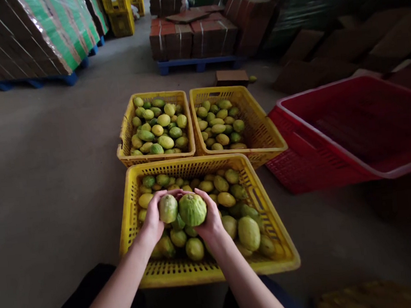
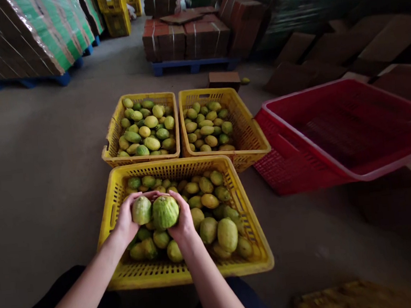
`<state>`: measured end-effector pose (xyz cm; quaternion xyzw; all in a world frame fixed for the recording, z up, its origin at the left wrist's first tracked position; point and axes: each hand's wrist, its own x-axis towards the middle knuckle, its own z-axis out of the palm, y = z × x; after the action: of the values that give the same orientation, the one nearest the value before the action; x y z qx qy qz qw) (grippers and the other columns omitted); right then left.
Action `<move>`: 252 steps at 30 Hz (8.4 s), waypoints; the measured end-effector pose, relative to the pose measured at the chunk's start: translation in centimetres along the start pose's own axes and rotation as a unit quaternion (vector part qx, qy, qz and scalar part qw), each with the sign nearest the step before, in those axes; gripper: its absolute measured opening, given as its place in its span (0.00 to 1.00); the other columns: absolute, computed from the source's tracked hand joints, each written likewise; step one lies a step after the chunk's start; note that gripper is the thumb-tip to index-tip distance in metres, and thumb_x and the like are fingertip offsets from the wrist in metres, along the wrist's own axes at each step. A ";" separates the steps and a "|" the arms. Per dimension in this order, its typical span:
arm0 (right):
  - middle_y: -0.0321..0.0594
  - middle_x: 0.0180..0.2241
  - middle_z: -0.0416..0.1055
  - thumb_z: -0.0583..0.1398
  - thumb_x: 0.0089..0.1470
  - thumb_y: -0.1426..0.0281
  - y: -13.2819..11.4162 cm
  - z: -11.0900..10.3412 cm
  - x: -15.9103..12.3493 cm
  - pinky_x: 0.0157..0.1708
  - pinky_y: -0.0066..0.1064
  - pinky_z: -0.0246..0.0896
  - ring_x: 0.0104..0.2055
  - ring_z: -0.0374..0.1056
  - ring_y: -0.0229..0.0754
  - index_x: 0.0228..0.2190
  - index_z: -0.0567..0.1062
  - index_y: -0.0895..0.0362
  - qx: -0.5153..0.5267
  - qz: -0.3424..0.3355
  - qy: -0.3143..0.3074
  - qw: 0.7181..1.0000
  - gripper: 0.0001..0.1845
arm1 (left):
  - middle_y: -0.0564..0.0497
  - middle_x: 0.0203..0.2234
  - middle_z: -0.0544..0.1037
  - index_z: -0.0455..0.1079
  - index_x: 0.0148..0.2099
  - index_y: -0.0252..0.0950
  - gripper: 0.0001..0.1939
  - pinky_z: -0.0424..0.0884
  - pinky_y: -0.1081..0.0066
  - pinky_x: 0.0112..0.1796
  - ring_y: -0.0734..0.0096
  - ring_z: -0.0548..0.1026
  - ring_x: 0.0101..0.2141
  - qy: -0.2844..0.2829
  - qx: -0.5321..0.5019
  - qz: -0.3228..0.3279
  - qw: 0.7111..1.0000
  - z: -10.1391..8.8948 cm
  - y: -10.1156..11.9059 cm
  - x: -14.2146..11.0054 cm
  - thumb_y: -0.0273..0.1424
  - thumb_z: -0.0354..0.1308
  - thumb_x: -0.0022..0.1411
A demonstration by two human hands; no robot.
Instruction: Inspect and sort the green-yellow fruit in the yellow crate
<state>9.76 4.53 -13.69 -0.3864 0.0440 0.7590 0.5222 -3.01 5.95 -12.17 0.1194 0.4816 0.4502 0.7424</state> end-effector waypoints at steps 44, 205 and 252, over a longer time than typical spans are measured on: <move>0.38 0.25 0.79 0.62 0.42 0.64 0.0 -0.3 -1.2 0.38 0.37 0.74 0.29 0.75 0.45 0.22 0.78 0.53 0.040 -0.061 0.021 0.997 0.06 | 0.46 0.26 0.80 0.73 0.25 0.36 0.11 0.75 0.62 0.47 0.53 0.80 0.43 -0.020 -0.077 0.030 0.996 0.9 -1.4 -0.1 0.37 0.58 0.52; 0.40 0.25 0.76 0.55 0.62 0.58 -0.4 1.7 -0.9 0.21 0.30 0.74 0.25 0.75 0.43 0.38 0.73 0.53 0.128 0.026 0.170 0.977 0.13 | 0.44 0.28 0.79 0.71 0.41 0.32 0.11 0.80 0.68 0.28 0.64 0.79 0.27 0.111 -0.165 -0.060 0.978 0.1 0.3 -0.1 0.29 0.48 0.67; 0.38 0.23 0.77 0.68 0.48 0.61 -0.6 1.4 -1.7 0.26 0.30 0.71 0.26 0.74 0.42 0.24 0.78 0.59 -0.002 -0.093 -0.083 0.992 0.13 | 0.52 0.21 0.79 0.74 0.26 0.36 0.14 0.73 0.72 0.33 0.70 0.78 0.25 0.048 -0.090 0.151 0.983 0.7 -0.6 -1.3 0.39 0.60 0.59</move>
<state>9.80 4.16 -11.39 -0.3260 -0.0374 0.7364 0.5916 -2.27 4.79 -11.37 0.1016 0.4501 0.6041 0.6497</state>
